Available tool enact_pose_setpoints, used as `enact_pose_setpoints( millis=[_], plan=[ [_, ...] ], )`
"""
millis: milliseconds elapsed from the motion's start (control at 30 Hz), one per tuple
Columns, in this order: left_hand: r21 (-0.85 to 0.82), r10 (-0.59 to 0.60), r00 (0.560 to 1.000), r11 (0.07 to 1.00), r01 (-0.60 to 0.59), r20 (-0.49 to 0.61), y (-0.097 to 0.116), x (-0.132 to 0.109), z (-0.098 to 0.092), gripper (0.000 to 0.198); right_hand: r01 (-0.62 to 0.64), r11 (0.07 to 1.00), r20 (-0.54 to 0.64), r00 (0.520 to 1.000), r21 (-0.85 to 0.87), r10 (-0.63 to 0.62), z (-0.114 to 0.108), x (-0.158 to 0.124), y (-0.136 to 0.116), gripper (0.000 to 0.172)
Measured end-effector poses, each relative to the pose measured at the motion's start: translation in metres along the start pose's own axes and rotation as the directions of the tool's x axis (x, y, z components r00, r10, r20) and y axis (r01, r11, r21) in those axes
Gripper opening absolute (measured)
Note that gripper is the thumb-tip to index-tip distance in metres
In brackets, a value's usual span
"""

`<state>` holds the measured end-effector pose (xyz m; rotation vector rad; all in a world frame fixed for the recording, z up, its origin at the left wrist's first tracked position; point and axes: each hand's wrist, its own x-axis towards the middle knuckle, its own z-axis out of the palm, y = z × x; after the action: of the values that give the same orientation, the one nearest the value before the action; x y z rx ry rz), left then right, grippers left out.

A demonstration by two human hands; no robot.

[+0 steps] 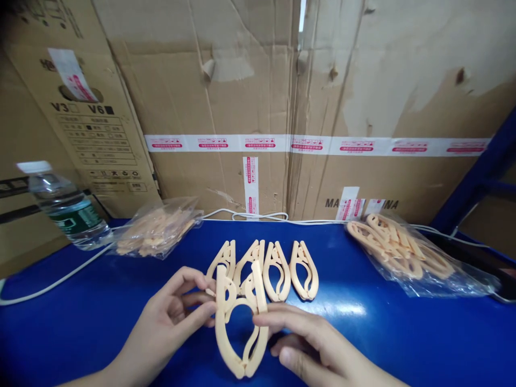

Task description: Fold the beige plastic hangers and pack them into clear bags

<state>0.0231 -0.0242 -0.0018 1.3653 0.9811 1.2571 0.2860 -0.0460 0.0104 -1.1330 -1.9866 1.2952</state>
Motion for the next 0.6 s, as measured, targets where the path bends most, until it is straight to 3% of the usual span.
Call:
enact_pose_setpoints(
  millis=[133,300,467,600],
  plan=[
    [0.126,0.120,0.982,0.982,-0.138,0.144,0.005,-0.003,-0.002,0.006,-0.012,1.000,0.008,1.000,0.019,0.011,-0.001,-0.002,0.004,0.039],
    [0.064,0.049,0.932,0.995,-0.077,0.358,0.002,-0.007,-0.003,0.032,0.027,0.997,0.048,0.998,0.077,-0.031,-0.001,-0.003,0.007,0.042],
    [-0.030,0.047,0.936,0.999,-0.039,0.349,-0.005,-0.004,-0.003,0.037,0.055,0.968,0.023,0.998,0.243,-0.063,0.000,0.000,0.007,0.042],
    [-0.042,0.059,0.930,0.998,-0.047,0.362,-0.009,-0.005,-0.006,0.042,0.039,0.983,0.005,0.999,0.181,-0.040,-0.003,0.001,0.009,0.039]
  ],
)
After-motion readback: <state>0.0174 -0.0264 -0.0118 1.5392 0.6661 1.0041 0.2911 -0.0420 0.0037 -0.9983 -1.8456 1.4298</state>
